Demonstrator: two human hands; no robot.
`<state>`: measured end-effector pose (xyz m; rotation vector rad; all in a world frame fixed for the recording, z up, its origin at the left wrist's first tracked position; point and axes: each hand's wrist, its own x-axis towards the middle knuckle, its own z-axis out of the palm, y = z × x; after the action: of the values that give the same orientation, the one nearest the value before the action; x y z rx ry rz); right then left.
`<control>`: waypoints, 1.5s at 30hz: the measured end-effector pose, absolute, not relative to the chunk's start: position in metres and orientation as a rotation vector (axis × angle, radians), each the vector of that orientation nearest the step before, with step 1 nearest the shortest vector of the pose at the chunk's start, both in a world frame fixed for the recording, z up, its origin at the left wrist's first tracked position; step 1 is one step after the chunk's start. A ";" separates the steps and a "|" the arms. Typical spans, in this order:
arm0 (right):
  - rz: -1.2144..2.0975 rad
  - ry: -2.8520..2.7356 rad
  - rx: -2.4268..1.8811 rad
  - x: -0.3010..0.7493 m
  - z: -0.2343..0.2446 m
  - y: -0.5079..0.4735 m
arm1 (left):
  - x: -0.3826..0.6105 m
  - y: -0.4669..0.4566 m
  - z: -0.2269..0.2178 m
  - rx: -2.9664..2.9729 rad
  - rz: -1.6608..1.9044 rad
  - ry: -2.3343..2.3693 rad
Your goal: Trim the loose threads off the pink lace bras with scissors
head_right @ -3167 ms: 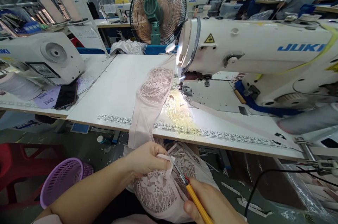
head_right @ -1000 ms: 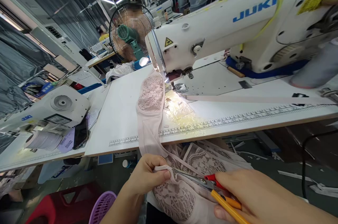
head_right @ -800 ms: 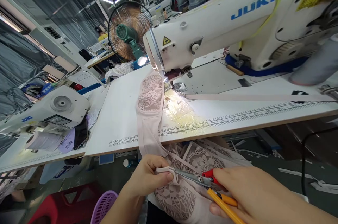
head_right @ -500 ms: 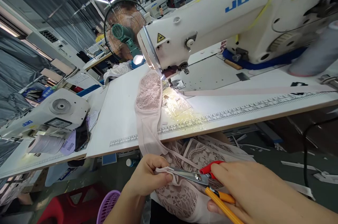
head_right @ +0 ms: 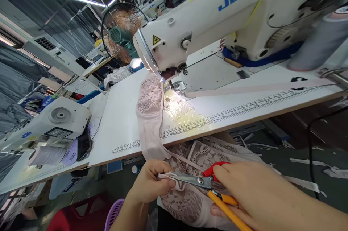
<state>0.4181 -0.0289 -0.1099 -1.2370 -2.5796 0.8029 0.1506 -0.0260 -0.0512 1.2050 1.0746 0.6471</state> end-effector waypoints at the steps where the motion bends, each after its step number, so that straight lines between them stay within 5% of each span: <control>1: 0.821 -2.584 -1.245 0.418 -0.109 -0.029 | 0.151 -0.026 -0.051 1.206 0.649 1.072; 26: 1.189 -2.461 -1.455 0.408 -0.113 -0.041 | 0.158 -0.026 -0.050 1.146 0.590 1.134; 45: 1.169 -2.509 -1.413 0.414 -0.123 -0.045 | 0.157 -0.025 -0.051 1.107 0.564 1.171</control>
<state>0.4141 -0.0450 -0.1234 -1.4131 -2.5086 1.1692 0.1574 -0.0254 -0.0514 1.1074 1.1710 0.5638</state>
